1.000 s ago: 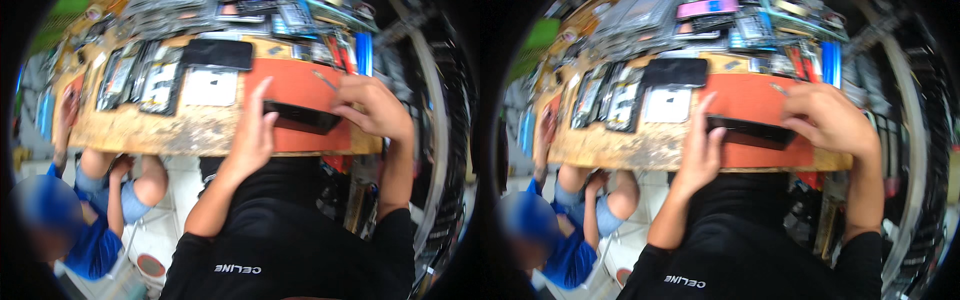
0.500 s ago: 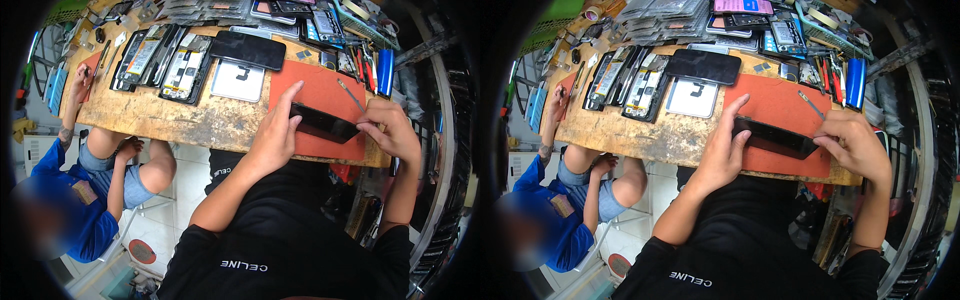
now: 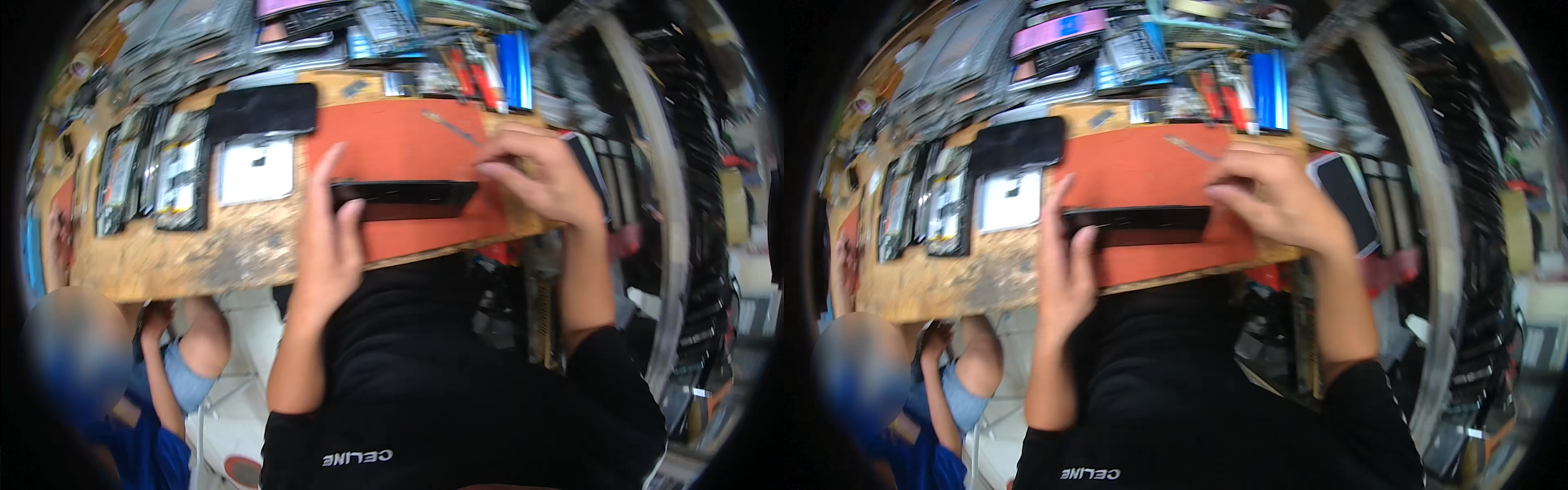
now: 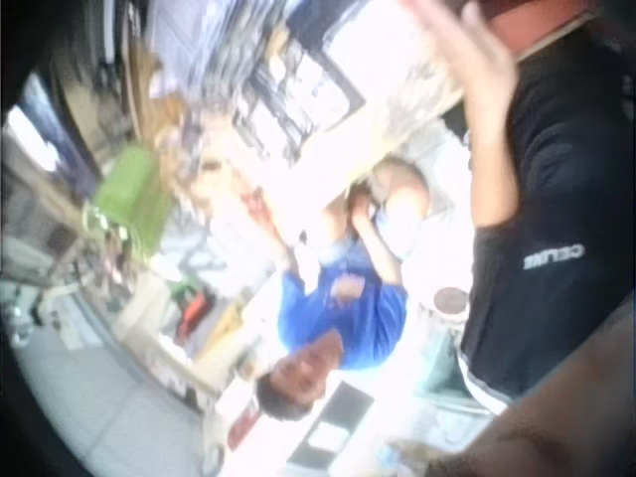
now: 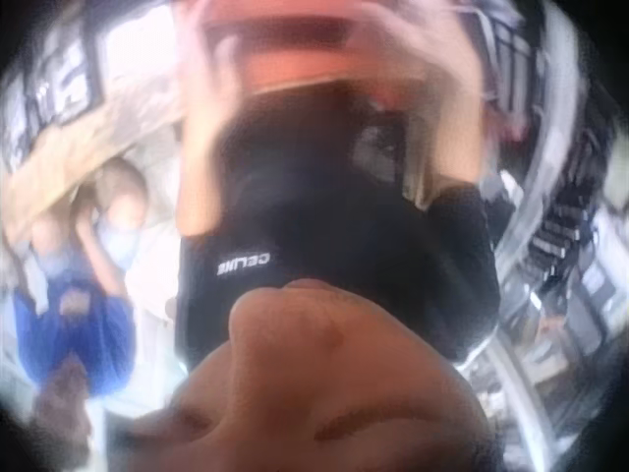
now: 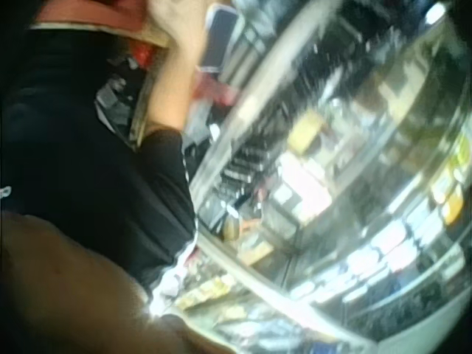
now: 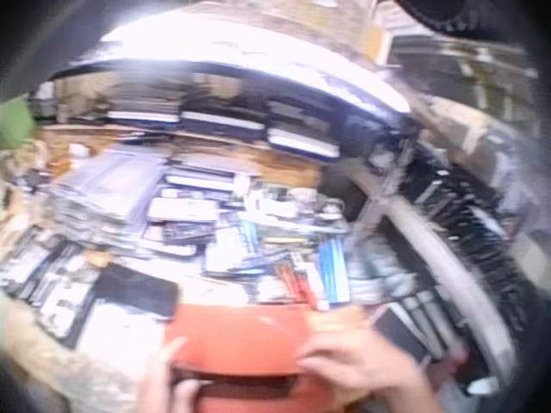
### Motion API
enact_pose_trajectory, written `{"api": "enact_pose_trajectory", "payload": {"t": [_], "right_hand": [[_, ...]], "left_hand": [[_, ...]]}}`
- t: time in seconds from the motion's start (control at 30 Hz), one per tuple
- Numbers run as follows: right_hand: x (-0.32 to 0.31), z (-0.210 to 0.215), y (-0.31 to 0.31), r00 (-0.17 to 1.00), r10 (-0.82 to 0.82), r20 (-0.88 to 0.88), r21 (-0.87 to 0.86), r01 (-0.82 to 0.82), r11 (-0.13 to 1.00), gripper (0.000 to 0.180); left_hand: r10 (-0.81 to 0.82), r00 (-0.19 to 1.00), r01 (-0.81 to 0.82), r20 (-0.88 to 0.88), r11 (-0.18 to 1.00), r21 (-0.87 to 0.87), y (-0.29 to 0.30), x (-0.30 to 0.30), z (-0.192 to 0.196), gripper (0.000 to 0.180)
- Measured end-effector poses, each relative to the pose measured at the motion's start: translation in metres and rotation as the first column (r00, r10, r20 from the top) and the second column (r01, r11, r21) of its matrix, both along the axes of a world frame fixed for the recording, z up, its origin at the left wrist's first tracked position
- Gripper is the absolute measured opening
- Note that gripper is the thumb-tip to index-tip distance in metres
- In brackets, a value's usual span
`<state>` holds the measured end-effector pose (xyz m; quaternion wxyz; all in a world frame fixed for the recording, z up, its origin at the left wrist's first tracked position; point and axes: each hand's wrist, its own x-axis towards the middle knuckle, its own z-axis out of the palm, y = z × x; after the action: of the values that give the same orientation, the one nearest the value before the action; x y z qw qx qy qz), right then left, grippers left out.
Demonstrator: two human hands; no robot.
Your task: The person cleans a smartphone back panel with a toothbrush and liquid, then writes on it with a marker. They wrap the panel in bubble wrap and place it on the table. The person then picks up a black smartphone, removes its back cover, and inspects the internal components.
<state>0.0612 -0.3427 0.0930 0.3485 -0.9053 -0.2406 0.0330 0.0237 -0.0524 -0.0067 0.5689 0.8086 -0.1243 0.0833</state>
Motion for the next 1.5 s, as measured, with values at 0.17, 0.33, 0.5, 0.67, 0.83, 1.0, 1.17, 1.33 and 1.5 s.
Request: {"api": "enact_pose_trajectory", "payload": {"t": [0.17, 0.33, 0.5, 0.67, 0.83, 1.0, 1.17, 1.33, 1.5], "right_hand": [[-0.013, -0.015, -0.004, 0.994, -0.107, 0.035, 0.102, 0.103, 0.989, 0.007], [-0.025, -0.020, -0.010, 0.977, -0.176, 0.117, 0.189, 0.153, 0.970, 0.007], [-0.028, -0.033, -0.005, 0.985, -0.164, 0.056, 0.211, 0.149, 0.966, 0.005], [-0.026, -0.030, -0.008, 0.979, -0.186, 0.079, 0.194, 0.167, 0.967, 0.005], [-0.027, -0.024, -0.011, 0.973, -0.229, -0.026, 0.202, 0.230, 0.952, 0.003], [-0.028, -0.033, -0.009, 0.985, -0.167, -0.035, 0.162, 0.170, 0.972, 0.005], [-0.034, -0.041, -0.007, 0.950, -0.272, -0.154, 0.276, 0.305, 0.911, 0.007], [-0.038, -0.050, -0.005, 0.963, -0.219, -0.159, 0.197, 0.248, 0.949, 0.008], [-0.039, -0.052, -0.005, 0.967, -0.154, -0.201, 0.206, 0.195, 0.959, 0.009]], "left_hand": [[0.016, 1.000, -0.016, -0.004, 0.995, -0.097, -0.005, -0.001, 0.003, 0.060], [0.015, 1.000, -0.016, -0.018, 0.994, -0.109, -0.007, -0.002, 0.001, 0.059], [0.007, 1.000, -0.008, -0.005, 0.992, -0.125, -0.007, -0.002, -0.001, 0.059], [-0.004, 0.996, -0.009, -0.087, 0.989, -0.146, -0.005, -0.003, 0.003, 0.060], [0.014, 1.000, -0.013, 0.012, 0.993, -0.118, -0.008, -0.001, 0.002, 0.058], [0.014, 1.000, -0.015, -0.011, 0.995, -0.100, -0.008, -0.002, 0.003, 0.058], [0.028, 0.999, -0.031, -0.019, 0.991, -0.130, -0.007, -0.003, 0.002, 0.058], [0.034, 0.999, -0.035, -0.004, 0.998, -0.043, -0.006, -0.001, 0.002, 0.053], [0.006, 0.996, -0.007, 0.084, 1.000, 0.006, -0.004, 0.001, 0.004, 0.044]]}}
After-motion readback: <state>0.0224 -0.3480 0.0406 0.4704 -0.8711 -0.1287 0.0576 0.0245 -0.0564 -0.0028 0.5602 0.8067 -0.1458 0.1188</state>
